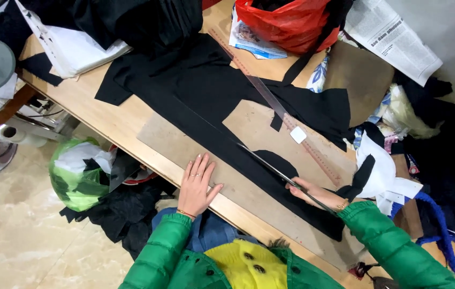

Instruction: Measuring and cutting black fabric pieces on a large workbench using a ruler, marking chalk, and tailor's shears.

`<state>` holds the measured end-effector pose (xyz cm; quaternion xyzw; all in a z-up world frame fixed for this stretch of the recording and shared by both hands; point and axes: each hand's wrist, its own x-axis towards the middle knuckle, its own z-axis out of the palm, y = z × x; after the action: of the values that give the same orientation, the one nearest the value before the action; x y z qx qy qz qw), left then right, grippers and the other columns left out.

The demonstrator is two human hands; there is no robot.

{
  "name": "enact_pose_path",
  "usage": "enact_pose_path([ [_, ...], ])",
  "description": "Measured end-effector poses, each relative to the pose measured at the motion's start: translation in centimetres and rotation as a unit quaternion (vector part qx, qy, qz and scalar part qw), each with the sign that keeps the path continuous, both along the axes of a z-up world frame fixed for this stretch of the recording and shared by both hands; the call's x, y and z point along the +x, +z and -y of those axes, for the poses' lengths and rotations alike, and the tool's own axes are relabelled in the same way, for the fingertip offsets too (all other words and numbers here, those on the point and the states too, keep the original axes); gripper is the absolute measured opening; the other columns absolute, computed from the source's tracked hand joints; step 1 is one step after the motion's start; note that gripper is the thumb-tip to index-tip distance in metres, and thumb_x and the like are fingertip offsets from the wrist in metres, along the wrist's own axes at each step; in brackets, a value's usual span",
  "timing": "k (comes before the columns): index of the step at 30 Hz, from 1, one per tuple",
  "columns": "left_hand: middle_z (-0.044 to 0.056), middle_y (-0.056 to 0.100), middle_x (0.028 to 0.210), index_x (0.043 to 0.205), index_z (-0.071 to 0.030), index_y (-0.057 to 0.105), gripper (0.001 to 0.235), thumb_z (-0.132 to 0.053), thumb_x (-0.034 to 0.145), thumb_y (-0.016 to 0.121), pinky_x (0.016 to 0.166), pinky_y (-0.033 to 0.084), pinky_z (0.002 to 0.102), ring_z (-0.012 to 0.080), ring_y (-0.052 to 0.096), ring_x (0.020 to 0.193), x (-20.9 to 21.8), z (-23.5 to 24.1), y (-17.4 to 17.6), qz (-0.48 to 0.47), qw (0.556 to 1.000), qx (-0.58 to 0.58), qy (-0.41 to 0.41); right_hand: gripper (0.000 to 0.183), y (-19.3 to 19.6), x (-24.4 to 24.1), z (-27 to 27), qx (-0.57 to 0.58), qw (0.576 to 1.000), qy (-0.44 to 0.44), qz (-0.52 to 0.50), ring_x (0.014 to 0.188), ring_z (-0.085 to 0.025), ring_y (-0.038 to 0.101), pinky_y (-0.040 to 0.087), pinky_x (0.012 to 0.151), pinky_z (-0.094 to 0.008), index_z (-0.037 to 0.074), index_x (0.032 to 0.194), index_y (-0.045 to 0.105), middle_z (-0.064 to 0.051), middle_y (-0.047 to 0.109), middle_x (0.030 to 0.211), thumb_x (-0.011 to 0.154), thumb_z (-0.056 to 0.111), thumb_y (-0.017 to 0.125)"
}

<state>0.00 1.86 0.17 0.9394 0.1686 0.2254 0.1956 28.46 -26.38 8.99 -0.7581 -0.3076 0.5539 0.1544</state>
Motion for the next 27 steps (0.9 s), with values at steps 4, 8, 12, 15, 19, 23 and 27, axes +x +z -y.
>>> enact_pose_path([
  [4,0.011,0.036,0.165,0.145,-0.013,0.051,0.066,-0.061,0.100,0.051,0.129,0.019,0.048,0.0286,0.030,0.155,-0.1,-0.3,0.0,-0.004,1.000,-0.007,-0.005,0.065,0.0,-0.3,-1.7,-0.028,0.999,-0.016,0.003,0.097,-0.036,0.072,0.055,0.082,-0.045,0.016,0.136,0.055,-0.021,0.067,0.102,0.100,0.068,0.041],
  [8,0.011,0.037,0.165,0.146,-0.014,0.050,0.066,-0.061,0.100,0.050,0.128,0.019,0.047,0.0278,0.030,0.154,-0.2,-0.9,0.3,-0.009,1.000,-0.009,-0.004,0.059,1.3,-0.9,-2.2,-0.027,0.999,-0.044,-0.002,0.066,-0.018,0.061,0.049,0.059,-0.031,0.012,0.131,0.057,-0.007,0.058,0.079,0.101,0.062,0.047],
  [12,0.011,0.035,0.166,0.149,-0.013,0.048,0.069,-0.062,0.100,0.050,0.129,0.018,0.048,0.0291,0.030,0.155,-0.4,-2.5,0.8,-0.023,1.000,-0.007,0.005,0.063,3.0,-1.2,-2.9,-0.033,0.995,-0.084,-0.031,0.043,-0.007,0.054,0.042,0.040,-0.019,0.004,0.130,0.055,0.001,0.048,0.063,0.101,0.059,0.049],
  [15,0.011,0.033,0.167,0.149,-0.014,0.047,0.070,-0.063,0.098,0.051,0.129,0.017,0.048,0.0284,0.028,0.155,-0.5,-3.4,0.9,-0.039,0.999,-0.016,0.014,0.078,3.3,-1.5,-4.0,-0.071,0.995,-0.067,-0.011,0.061,-0.012,0.062,0.050,0.052,-0.028,0.006,0.143,0.049,-0.004,0.055,0.079,0.096,0.068,0.048],
  [19,0.010,0.032,0.168,0.148,-0.014,0.048,0.071,-0.063,0.097,0.052,0.129,0.017,0.047,0.0270,0.027,0.156,-0.4,-4.5,1.1,-0.037,0.999,-0.018,0.019,0.068,1.5,-1.2,-5.9,-0.031,0.999,-0.037,0.010,0.096,-0.028,0.067,0.059,0.079,-0.044,0.015,0.137,0.058,-0.017,0.065,0.099,0.096,0.069,0.047],
  [23,0.011,0.032,0.168,0.147,-0.013,0.049,0.071,-0.062,0.097,0.054,0.129,0.017,0.047,0.0273,0.027,0.156,-0.6,-5.4,1.0,-0.029,0.999,-0.021,0.026,0.061,2.4,-2.0,-7.2,-0.027,0.999,-0.030,0.036,0.103,-0.032,0.067,0.055,0.084,-0.046,0.017,0.133,0.059,-0.019,0.068,0.104,0.098,0.065,0.049],
  [27,0.010,0.031,0.168,0.148,-0.013,0.049,0.070,-0.060,0.097,0.055,0.129,0.016,0.047,0.0273,0.027,0.156,-0.6,-6.4,1.1,-0.024,0.999,-0.029,0.034,0.046,-0.9,-1.1,-5.7,-0.012,0.996,-0.072,0.042,0.051,-0.014,0.058,0.044,0.043,-0.024,0.018,0.116,0.067,-0.004,0.061,0.064,0.097,0.059,0.059],
])
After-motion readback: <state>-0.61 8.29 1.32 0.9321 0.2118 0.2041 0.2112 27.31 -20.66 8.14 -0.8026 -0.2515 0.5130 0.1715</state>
